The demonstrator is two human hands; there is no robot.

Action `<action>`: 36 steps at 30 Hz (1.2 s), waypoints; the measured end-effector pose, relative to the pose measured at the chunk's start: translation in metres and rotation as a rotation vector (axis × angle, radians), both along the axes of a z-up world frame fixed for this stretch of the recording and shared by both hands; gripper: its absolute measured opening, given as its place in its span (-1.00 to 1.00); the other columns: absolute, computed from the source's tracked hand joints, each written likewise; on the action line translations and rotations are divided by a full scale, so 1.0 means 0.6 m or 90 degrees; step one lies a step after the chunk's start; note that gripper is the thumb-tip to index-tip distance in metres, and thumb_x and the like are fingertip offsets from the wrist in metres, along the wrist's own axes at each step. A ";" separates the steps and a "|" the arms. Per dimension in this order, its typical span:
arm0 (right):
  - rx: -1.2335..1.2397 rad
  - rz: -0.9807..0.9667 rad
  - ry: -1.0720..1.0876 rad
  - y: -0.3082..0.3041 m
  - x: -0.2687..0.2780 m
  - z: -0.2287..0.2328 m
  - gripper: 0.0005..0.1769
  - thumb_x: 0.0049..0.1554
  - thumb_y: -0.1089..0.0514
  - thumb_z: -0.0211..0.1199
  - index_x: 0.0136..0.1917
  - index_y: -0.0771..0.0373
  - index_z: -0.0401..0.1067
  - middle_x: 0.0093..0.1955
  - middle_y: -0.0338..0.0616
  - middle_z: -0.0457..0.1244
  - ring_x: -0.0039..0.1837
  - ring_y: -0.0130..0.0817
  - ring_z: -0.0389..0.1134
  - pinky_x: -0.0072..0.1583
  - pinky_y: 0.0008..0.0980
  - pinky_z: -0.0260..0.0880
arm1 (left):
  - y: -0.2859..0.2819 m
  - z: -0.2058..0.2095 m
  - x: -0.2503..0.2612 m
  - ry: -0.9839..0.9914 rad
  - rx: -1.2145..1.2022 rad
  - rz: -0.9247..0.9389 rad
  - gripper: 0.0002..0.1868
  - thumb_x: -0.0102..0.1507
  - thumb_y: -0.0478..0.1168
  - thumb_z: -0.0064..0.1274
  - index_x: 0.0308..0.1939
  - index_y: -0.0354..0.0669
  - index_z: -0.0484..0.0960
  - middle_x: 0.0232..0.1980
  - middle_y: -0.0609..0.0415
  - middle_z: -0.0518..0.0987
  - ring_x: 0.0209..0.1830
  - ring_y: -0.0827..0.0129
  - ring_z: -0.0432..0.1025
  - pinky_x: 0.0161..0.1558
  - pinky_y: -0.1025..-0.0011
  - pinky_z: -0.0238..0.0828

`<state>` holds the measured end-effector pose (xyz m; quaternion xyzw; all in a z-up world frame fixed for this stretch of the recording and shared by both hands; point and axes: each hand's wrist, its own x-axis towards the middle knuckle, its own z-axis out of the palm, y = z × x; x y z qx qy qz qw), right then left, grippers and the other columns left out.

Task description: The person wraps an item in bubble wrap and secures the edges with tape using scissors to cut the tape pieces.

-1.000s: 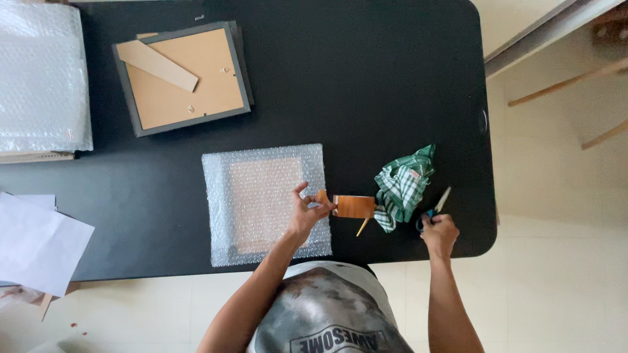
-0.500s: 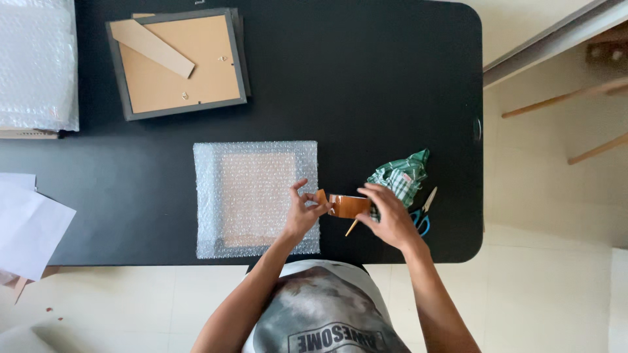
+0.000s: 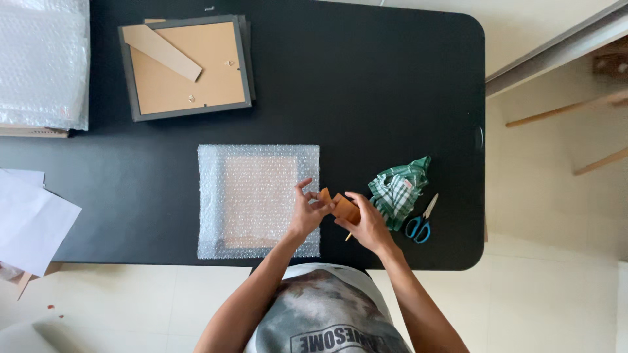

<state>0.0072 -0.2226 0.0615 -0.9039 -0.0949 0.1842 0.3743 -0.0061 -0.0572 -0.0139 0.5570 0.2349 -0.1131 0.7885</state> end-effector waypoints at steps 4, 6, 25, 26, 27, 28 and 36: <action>0.002 -0.010 0.021 0.000 -0.004 -0.002 -0.28 -0.09 -0.08 0.39 0.30 -0.01 0.21 0.10 -0.04 0.27 0.20 -0.02 0.30 0.18 -0.04 0.31 | -0.004 0.005 0.008 -0.022 0.037 -0.027 -0.03 0.00 -0.53 0.19 0.34 -0.07 -0.07 -0.27 0.10 0.27 -0.25 0.26 0.51 -0.13 0.39 0.58; 0.012 -0.021 0.045 0.000 -0.006 -0.003 -0.28 -0.08 -0.11 0.40 0.29 0.03 0.22 0.12 -0.04 0.26 0.20 0.00 0.29 0.17 -0.04 0.31 | -0.003 0.001 0.012 -0.034 0.064 -0.045 0.01 -0.02 -0.51 0.26 0.34 -0.07 -0.07 -0.26 0.08 0.29 -0.27 0.23 0.51 -0.14 0.37 0.57; -0.046 -0.020 -0.067 0.009 -0.009 0.004 -0.71 0.17 -0.03 0.05 0.17 -0.01 0.25 -0.03 -0.11 0.30 0.08 -0.11 0.36 0.04 -0.17 0.41 | -0.018 0.059 0.028 -0.054 0.184 -0.117 -0.11 0.01 -0.58 0.06 0.30 0.05 0.02 -0.29 0.13 0.28 -0.43 0.44 0.36 -0.38 0.44 0.38; -0.042 -0.017 -0.063 0.009 -0.010 0.008 -0.72 0.17 -0.01 0.05 0.16 0.00 0.26 -0.03 -0.10 0.31 0.08 -0.09 0.36 0.04 -0.15 0.40 | -0.020 0.057 0.027 -0.057 0.184 -0.116 -0.11 -0.01 -0.57 0.07 0.30 0.04 0.02 -0.29 0.11 0.28 -0.42 0.43 0.38 -0.36 0.47 0.39; -0.038 -0.014 -0.058 0.009 -0.011 0.013 -0.74 0.17 0.01 0.05 0.14 0.01 0.26 -0.04 -0.10 0.31 0.08 -0.08 0.36 0.05 -0.13 0.40 | -0.021 0.054 0.025 -0.060 0.183 -0.115 -0.10 -0.02 -0.56 0.08 0.30 0.03 0.03 -0.28 0.10 0.28 -0.42 0.42 0.40 -0.35 0.51 0.40; -0.038 -0.014 -0.060 0.007 -0.010 0.010 -0.74 0.17 0.01 0.05 0.14 0.01 0.26 -0.04 -0.10 0.31 0.08 -0.08 0.36 0.05 -0.13 0.40 | -0.021 0.056 0.026 -0.062 0.184 -0.115 -0.10 -0.02 -0.56 0.08 0.30 0.03 0.03 -0.28 0.10 0.28 -0.42 0.42 0.40 -0.35 0.51 0.40; -0.047 -0.027 -0.081 0.007 -0.014 -0.005 -0.77 0.16 0.01 0.07 0.10 -0.01 0.29 -0.06 -0.16 0.32 0.06 -0.15 0.37 0.02 -0.17 0.41 | -0.020 0.055 0.026 -0.070 0.179 -0.119 -0.12 -0.01 -0.54 0.10 0.29 0.00 0.03 -0.30 0.13 0.27 -0.44 0.49 0.36 -0.41 0.55 0.35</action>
